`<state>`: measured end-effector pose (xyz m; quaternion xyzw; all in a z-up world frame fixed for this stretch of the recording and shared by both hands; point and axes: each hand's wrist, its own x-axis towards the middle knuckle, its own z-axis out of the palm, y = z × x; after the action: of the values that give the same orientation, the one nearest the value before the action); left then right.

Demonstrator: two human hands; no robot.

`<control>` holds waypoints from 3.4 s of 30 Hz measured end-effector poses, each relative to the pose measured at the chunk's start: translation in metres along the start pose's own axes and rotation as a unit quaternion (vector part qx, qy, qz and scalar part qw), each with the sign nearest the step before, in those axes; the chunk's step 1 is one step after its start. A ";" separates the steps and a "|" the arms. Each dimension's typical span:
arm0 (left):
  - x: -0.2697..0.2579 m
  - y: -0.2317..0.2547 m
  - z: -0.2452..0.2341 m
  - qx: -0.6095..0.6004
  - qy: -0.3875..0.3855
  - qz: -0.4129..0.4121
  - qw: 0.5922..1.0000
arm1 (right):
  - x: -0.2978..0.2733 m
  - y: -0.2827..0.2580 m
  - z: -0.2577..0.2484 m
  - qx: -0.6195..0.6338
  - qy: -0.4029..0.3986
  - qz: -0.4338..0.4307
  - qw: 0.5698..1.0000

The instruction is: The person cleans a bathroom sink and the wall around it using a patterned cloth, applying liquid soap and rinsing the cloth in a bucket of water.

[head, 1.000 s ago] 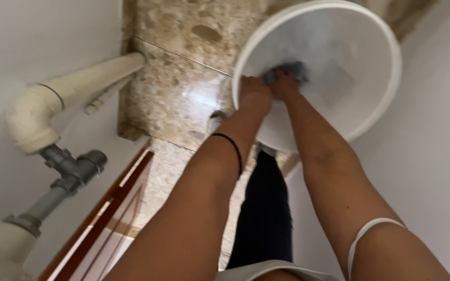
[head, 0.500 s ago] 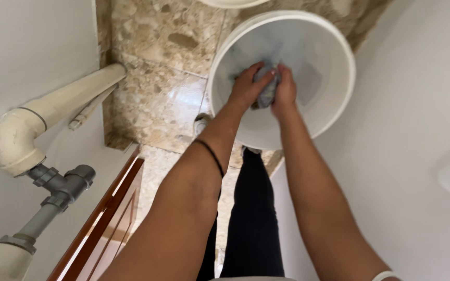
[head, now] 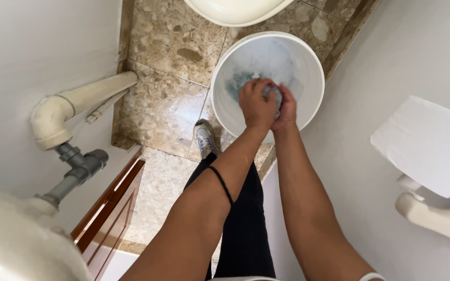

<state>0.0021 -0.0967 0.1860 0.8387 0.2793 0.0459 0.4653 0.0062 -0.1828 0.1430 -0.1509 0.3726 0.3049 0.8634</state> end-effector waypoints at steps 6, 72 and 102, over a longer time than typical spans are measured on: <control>0.002 0.052 -0.036 0.070 -0.015 0.175 0.982 | -0.054 0.003 0.074 -0.072 0.019 -0.102 0.992; -0.137 0.254 -0.862 -0.405 0.281 -0.032 0.870 | -0.429 0.519 0.762 -0.560 -0.478 -0.673 0.072; -0.207 0.184 -0.830 -0.393 0.274 -0.156 0.864 | -0.473 0.617 0.712 -0.493 -0.405 -0.663 0.391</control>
<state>-0.3734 0.3488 0.8391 0.4854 0.4816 0.3067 0.6621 -0.2497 0.4426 0.9522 -0.6084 -0.4547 -0.2085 0.6161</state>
